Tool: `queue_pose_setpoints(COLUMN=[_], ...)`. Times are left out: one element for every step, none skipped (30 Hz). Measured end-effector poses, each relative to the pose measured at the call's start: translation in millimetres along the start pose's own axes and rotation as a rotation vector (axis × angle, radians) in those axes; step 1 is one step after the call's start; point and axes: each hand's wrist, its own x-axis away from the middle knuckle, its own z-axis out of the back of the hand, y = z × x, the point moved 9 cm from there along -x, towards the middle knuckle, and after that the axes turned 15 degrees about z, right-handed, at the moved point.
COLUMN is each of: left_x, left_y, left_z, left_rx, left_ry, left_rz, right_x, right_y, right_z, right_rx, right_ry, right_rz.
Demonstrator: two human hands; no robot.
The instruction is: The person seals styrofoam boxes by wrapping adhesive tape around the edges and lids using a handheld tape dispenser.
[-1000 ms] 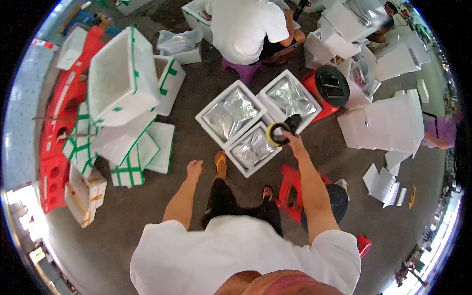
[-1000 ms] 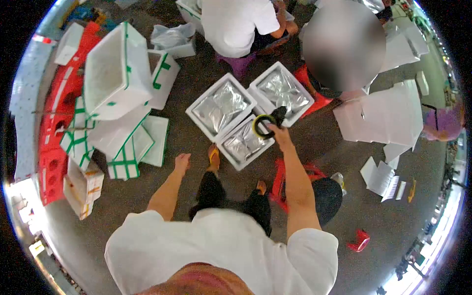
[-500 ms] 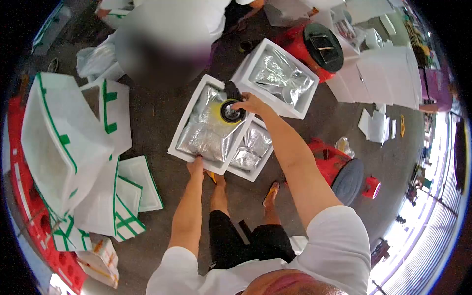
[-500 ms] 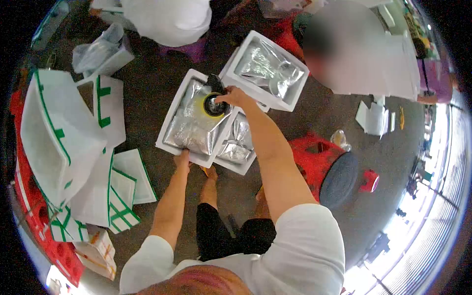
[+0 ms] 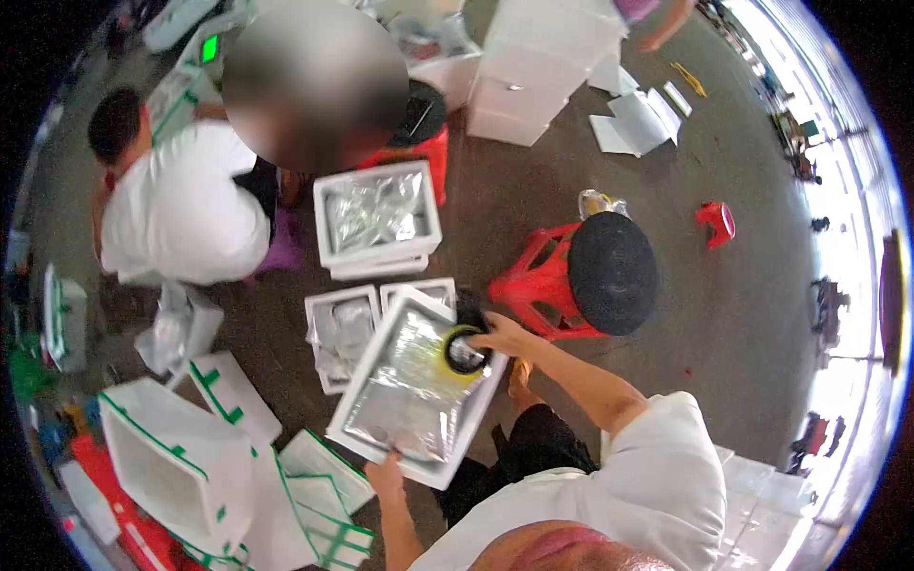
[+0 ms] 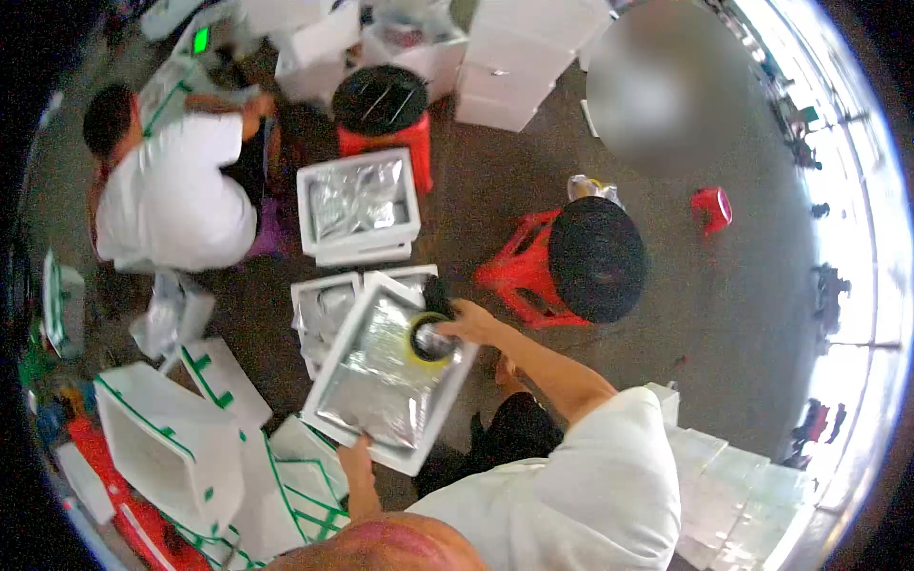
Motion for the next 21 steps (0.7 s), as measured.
queue_pose_setpoints(left_x=[18.3, 41.0, 76.9, 84.9, 153.0, 178.1, 191.5, 172.1, 173.2, 181.9, 193.9, 223.0, 253.4, 274.7, 292.8, 311.6, 281.7, 250.8, 221.2, 246.6, 273.8], left_y=[9.7, 17.6, 43.5, 47.5, 71.0, 91.0, 115.4, 109.7, 137.9, 144.6, 151.2, 166.1, 181.4, 183.3, 187.1, 190.6, 189.0, 187.8, 186.8, 189.4, 192.6], left_z=[-21.5, -45.5, -71.9, -102.2, -139.0, -182.2, -212.2, -257.1, -313.6, -364.7, -414.5, -454.5, -494.2, -532.3, -558.4, -583.8, -613.1, -642.4, -670.7, -667.6, -663.6], left_rx=[-0.037, -0.081, -0.112, -0.198, -0.449, -0.471, -0.474, -0.365, -0.687, -0.702, -0.713, -0.748, -0.783, -0.782, -0.87, -0.958, -0.942, -0.925, -0.91, -0.928, -0.946], left_ry=[-0.075, -0.145, -0.151, -0.174, -0.084, -0.149, -0.207, -0.274, -0.319, -0.344, -0.368, -0.386, -0.405, -0.336, -0.387, -0.439, -0.451, -0.464, -0.477, -0.429, -0.381], left_rz=[-0.064, -0.125, -0.273, -0.228, -0.324, -0.436, -0.447, -0.491, -0.522, -0.622, -0.724, -0.724, -0.725, -0.654, -0.621, -0.59, -0.616, -0.641, -0.667, -0.664, -0.66], right_x=[37.8, 83.2, 121.7, 158.7, 219.6, 250.3, 277.3, 299.2, 323.7, 344.1, 378.0, 385.8, 393.9, 413.0, 420.3, 421.0, 422.2, 409.9, 407.4, 402.2, 396.8], right_y=[-17.4, -45.9, -64.9, -77.2, -74.1, -85.3, -109.7, -100.7, -92.9, -55.3, -35.6, -30.4, -23.7, -10.0, 2.2, 13.2, 44.5, 68.3, 74.7, 96.2, 117.7], right_z=[41.0, 83.6, 124.2, 157.8, 203.2, 242.4, 269.8, 310.0, 347.6, 379.9, 420.8, 450.9, 474.5, 506.6, 525.8, 541.0, 559.3, 562.6, 554.3, 558.4, 562.4], right_rx=[0.011, 0.015, -0.104, -0.23, -0.321, -0.359, -0.304, -0.278, -0.243, -0.23, -0.219, -0.194, -0.157, -0.12, -0.117, -0.115, -0.177, -0.231, -0.207, -0.245, -0.282], right_ry=[0.044, 0.085, 0.17, 0.261, 0.366, 0.442, 0.613, 0.753, 0.889, 0.995, 0.986, 0.966, 1.016, 1.044, 1.088, 1.132, 1.119, 1.112, 1.146, 1.117, 1.087], right_rz=[-0.048, -0.097, -0.038, 0.002, -0.077, -0.158, -0.153, -0.123, -0.091, -0.017, 0.049, 0.111, 0.069, 0.091, 0.032, -0.026, -0.041, -0.068, -0.239, -0.237, -0.235])
